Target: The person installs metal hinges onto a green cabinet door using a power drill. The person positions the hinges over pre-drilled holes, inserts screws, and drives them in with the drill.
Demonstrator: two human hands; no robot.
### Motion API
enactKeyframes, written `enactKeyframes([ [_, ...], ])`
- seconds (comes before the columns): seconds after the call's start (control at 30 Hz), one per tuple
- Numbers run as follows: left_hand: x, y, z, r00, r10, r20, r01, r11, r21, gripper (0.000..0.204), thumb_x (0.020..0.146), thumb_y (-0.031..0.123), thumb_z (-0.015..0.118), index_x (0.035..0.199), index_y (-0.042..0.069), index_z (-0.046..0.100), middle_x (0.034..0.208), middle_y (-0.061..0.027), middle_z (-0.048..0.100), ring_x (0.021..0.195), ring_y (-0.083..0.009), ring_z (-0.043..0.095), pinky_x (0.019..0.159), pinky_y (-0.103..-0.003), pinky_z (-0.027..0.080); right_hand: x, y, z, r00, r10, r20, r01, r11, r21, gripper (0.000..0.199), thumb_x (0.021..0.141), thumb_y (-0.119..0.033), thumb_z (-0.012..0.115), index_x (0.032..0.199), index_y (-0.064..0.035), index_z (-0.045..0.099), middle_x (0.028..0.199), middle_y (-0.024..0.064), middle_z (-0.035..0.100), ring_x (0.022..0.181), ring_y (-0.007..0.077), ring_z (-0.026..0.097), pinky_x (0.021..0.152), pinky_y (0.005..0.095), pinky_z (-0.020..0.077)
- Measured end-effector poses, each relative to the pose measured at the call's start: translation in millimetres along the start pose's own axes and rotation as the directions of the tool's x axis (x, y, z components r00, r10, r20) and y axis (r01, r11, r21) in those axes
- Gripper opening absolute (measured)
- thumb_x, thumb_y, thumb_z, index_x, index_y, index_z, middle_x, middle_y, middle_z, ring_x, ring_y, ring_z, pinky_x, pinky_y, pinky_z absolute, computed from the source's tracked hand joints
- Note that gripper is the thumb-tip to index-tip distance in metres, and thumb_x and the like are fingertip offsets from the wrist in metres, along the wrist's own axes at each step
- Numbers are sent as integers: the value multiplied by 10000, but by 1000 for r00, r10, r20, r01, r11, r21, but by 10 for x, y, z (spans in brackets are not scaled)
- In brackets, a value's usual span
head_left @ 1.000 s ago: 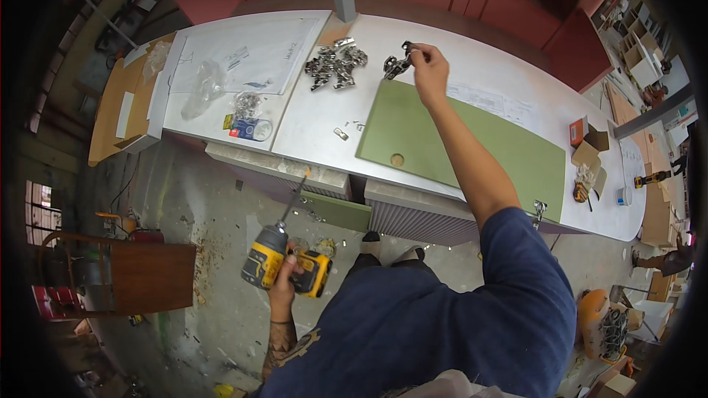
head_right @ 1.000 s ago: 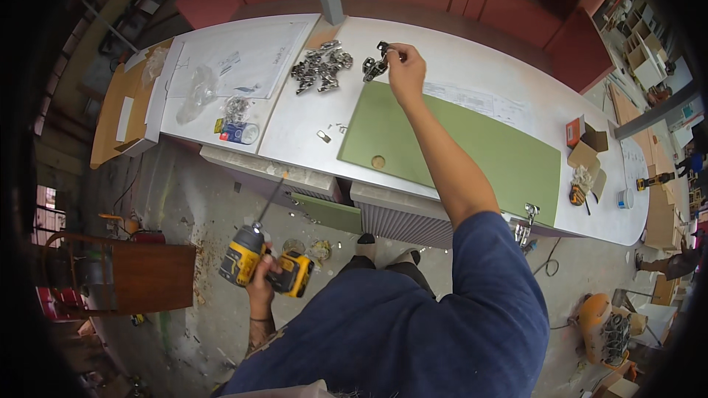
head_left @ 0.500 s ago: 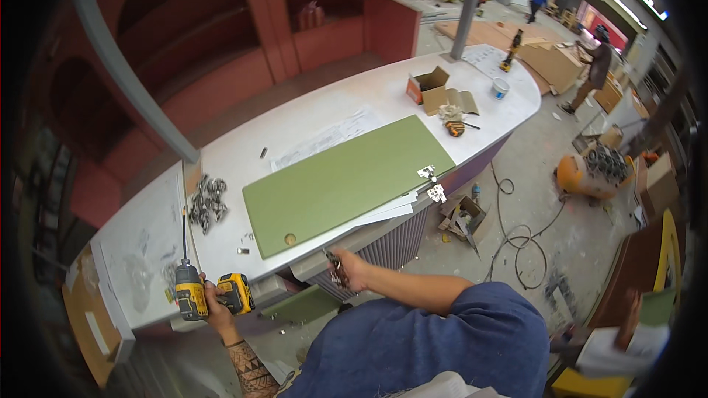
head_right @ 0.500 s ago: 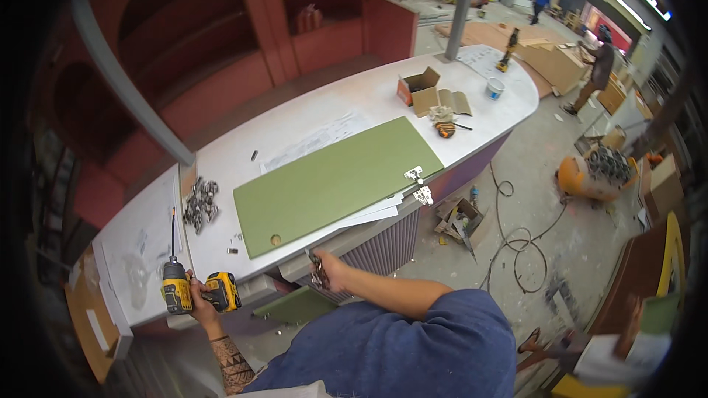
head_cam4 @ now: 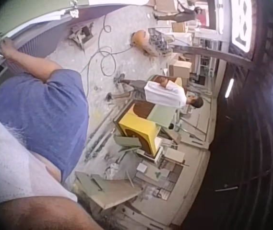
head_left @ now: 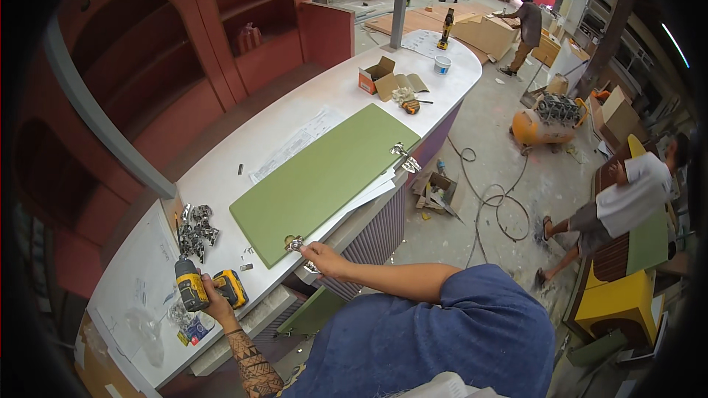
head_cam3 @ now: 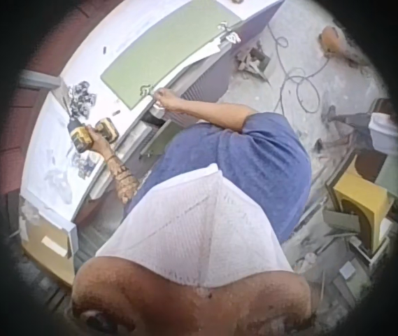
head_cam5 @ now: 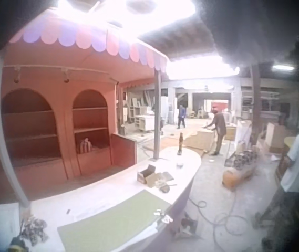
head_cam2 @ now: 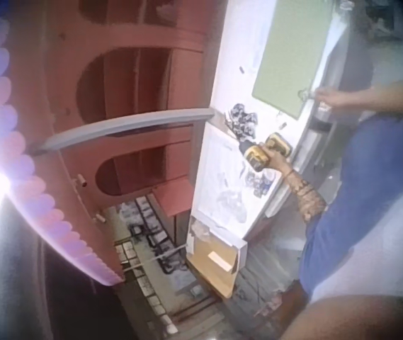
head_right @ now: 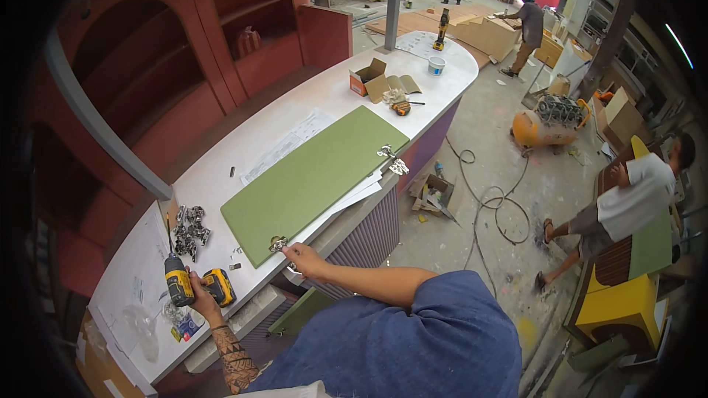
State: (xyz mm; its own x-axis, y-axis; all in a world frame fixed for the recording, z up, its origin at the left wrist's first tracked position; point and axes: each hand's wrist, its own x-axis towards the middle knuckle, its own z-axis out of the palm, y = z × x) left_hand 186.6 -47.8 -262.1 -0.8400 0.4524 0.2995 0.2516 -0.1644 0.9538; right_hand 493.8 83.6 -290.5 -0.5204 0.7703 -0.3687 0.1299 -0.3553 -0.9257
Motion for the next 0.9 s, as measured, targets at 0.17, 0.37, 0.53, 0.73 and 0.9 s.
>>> enactKeyframes([
  [0.17,-28,45,-47,1000,-3,21,2,999,39,378,1022,188,659,1340,-13,619,1206,-48,678,800,-102,552,762,-278,488,198,283,135,981,-139,-137,115,979,-170,406,1046,-387,643,1041,0,520,819,76,603,623,118,568,529,306,486],
  [0.37,-64,32,-49,997,-26,67,18,994,106,453,1008,227,711,1337,-62,595,1235,-103,676,988,-176,643,913,-316,523,366,588,184,921,-219,-322,148,962,-231,476,1006,-407,704,1032,18,490,820,85,592,785,163,611,644,329,509],
  [0.53,-243,-116,-309,999,15,52,-25,979,202,457,1007,241,721,1269,-115,609,1159,-144,706,1009,-200,673,924,-338,538,360,518,302,946,-56,-320,37,997,-64,570,963,-444,757,1059,15,434,804,93,560,604,149,568,493,326,493],
  [0.73,-310,123,-313,987,-101,121,74,974,213,338,1007,184,717,1160,-112,666,1069,-122,730,927,-179,680,870,-333,549,567,655,298,934,-50,-354,-5,988,-154,665,928,-490,787,1101,25,404,808,108,568,560,156,570,467,315,503],
  [0.9,-322,-5,-401,990,-106,97,72,948,309,410,980,210,752,1265,-57,627,1176,-126,699,1070,-202,651,994,-372,500,260,311,227,964,40,-263,-87,982,-168,676,892,-438,841,1144,10,402,843,101,591,574,164,607,476,316,531],
])
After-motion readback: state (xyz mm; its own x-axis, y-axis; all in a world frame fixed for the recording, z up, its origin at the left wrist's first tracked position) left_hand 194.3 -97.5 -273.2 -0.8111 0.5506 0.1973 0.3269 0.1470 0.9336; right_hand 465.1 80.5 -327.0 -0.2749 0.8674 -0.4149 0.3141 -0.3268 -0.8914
